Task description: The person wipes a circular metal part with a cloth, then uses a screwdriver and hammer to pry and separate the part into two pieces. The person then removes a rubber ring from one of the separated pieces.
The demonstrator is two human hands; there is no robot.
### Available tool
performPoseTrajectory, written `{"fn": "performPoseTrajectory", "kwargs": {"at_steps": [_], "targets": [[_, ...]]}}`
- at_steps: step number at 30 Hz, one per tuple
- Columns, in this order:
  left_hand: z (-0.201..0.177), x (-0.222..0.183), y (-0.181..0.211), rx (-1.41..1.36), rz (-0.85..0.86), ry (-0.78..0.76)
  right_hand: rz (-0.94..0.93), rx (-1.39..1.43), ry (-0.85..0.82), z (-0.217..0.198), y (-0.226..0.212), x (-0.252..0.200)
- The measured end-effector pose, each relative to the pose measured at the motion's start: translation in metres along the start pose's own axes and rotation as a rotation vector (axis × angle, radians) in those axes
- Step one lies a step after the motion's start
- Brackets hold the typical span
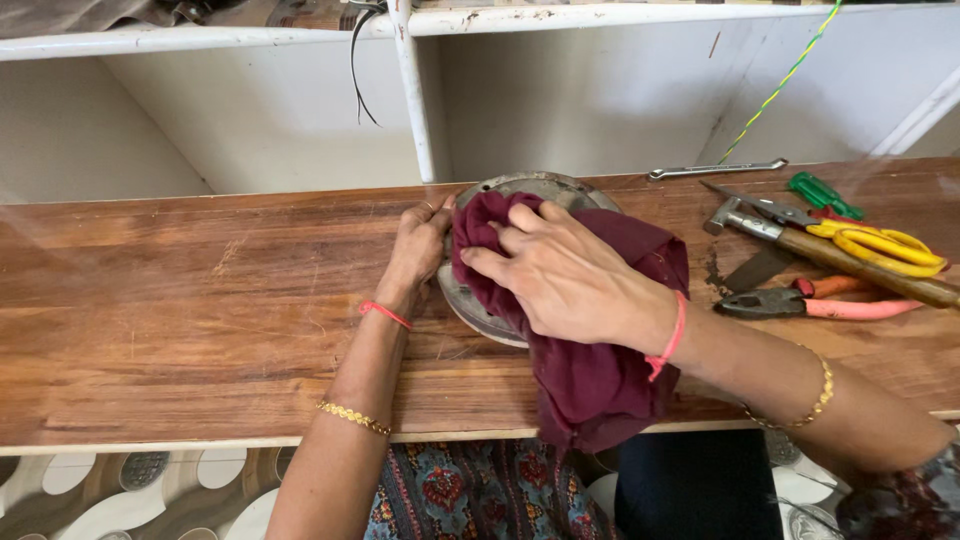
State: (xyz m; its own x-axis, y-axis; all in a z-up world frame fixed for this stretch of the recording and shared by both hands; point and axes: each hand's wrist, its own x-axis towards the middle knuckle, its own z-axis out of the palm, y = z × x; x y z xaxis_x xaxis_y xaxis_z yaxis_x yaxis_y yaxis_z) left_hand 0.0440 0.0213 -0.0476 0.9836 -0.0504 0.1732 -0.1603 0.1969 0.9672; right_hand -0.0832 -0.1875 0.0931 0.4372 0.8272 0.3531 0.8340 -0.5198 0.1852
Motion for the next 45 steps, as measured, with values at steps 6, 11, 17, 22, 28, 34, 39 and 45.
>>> {"fn": "performPoseTrajectory", "kwargs": {"at_steps": [6, 11, 17, 22, 28, 34, 39, 45], "targets": [[-0.001, 0.003, -0.009, 0.068, -0.036, 0.068, -0.057, 0.111, 0.074, -0.008, 0.005, -0.041], [0.008, -0.014, 0.014, 0.071, -0.055, 0.058, -0.022, 0.115, 0.088, -0.014, 0.014, -0.058], [0.016, -0.022, 0.027, 0.094, -0.035, 0.056, 0.058, 0.096, 0.069, -0.014, 0.035, -0.074], [0.014, -0.02, 0.022, 0.088, -0.052, 0.095, 0.198, -0.013, 0.016, -0.006, 0.066, -0.071], [0.014, -0.016, 0.018, 0.025, -0.053, 0.079, 0.32, 0.064, 0.138, -0.02, 0.122, -0.05], [0.009, -0.015, 0.016, 0.176, -0.129, 0.186, 0.299, -0.124, 0.113, -0.022, 0.15, -0.037], [0.008, -0.01, 0.021, 0.448, -0.17, 0.189, 0.348, 0.329, -0.101, 0.048, 0.153, -0.037], [0.022, -0.009, 0.028, 0.736, 0.066, 0.27, 0.336, 0.251, -0.071, 0.06, 0.16, -0.053]]}}
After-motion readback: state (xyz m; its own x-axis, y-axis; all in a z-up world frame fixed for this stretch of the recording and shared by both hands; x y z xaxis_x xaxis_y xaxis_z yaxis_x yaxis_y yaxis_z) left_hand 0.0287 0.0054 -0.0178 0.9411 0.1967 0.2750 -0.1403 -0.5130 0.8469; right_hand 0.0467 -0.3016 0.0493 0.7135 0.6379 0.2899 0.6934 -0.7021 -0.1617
